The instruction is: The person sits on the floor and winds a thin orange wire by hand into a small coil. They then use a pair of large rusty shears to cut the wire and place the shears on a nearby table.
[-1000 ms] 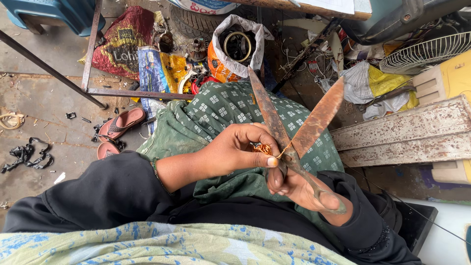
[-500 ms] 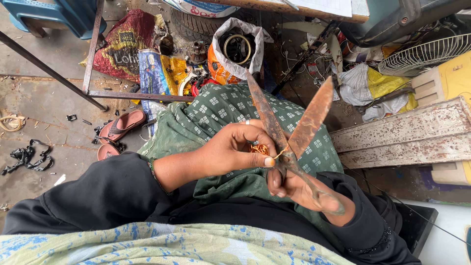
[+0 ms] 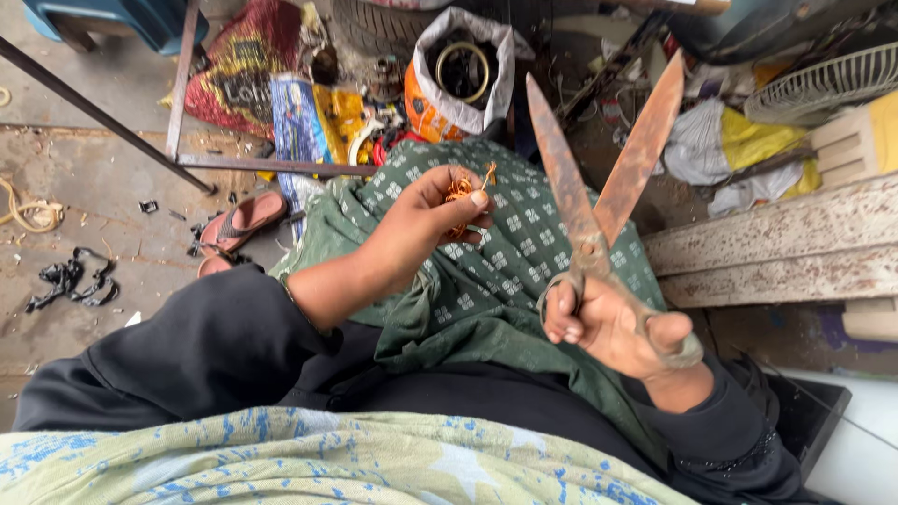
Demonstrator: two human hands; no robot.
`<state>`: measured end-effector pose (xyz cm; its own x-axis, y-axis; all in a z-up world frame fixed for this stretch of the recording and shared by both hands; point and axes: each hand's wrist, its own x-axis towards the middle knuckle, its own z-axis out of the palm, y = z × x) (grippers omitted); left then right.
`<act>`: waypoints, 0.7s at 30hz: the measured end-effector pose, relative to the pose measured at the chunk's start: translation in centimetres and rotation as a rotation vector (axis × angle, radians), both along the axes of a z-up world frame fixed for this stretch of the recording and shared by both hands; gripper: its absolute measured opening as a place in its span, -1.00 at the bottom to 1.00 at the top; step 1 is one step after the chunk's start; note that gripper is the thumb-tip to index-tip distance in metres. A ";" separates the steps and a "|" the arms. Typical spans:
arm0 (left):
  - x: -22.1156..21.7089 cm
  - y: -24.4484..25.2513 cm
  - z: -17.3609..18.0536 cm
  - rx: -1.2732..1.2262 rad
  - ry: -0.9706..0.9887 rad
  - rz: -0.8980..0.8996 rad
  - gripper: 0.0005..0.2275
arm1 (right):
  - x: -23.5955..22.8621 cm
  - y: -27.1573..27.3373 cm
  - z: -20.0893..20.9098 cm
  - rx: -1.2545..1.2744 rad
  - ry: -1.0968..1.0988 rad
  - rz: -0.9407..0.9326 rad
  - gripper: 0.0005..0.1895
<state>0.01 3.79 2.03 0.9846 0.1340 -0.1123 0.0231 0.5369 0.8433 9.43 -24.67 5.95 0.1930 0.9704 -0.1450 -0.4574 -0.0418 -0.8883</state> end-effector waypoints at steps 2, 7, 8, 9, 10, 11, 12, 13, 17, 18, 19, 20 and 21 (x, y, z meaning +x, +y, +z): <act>0.4 0.1 -1.1 0.036 0.023 -0.031 -0.85 | 0.4 -0.1 -0.2 -0.010 0.019 -0.021 0.14; 1.1 0.0 -3.8 0.609 0.034 -0.039 -0.64 | 1.0 -0.1 -1.3 -0.069 -0.088 -0.093 -0.10; 1.3 0.1 -4.2 0.698 0.029 -0.030 -0.64 | 1.2 -0.1 -1.6 -0.124 -0.113 -0.149 -0.22; 1.6 0.2 -4.6 0.786 0.024 -0.020 -0.65 | 1.2 -0.1 -2.1 -0.180 -0.137 -0.205 -0.35; 2.0 0.3 -4.9 0.878 0.015 -0.007 -0.65 | 1.4 0.0 -2.5 -0.231 -0.164 -0.261 -0.47; 2.2 0.3 -5.2 0.997 0.027 -0.030 -0.68 | 1.4 -0.2 -3.0 -0.284 -0.188 -0.268 -0.55; 2.5 0.3 -5.5 1.120 0.034 -0.047 -0.71 | 1.4 -0.2 -3.3 -0.331 -0.220 -0.276 -0.63; 2.8 0.2 -5.8 1.244 0.042 -0.062 -0.73 | 1.5 -0.1 -3.5 -0.378 -0.251 -0.285 -0.70; 4.5 -0.8 -7.3 1.426 0.020 -0.284 -0.79 | 1.6 0.4 -4.1 -0.395 -0.348 -0.230 -0.69; 4.6 -1.1 -7.8 1.500 -0.008 -0.329 -0.81 | 1.5 0.4 -4.1 -0.407 -0.351 -0.228 -0.69; 4.9 -1.3 -8.2 1.573 -0.035 -0.374 -0.83 | 1.6 0.4 -3.9 -0.418 -0.353 -0.227 -0.68; 4.9 -1.4 -8.7 1.624 -0.074 -0.383 -0.82 | 1.7 0.3 -3.9 -0.427 -0.365 -0.228 -0.68; 5.1 -1.4 -9.0 1.674 -0.114 -0.392 -0.81 | 1.8 0.3 -3.8 -0.435 -0.376 -0.229 -0.69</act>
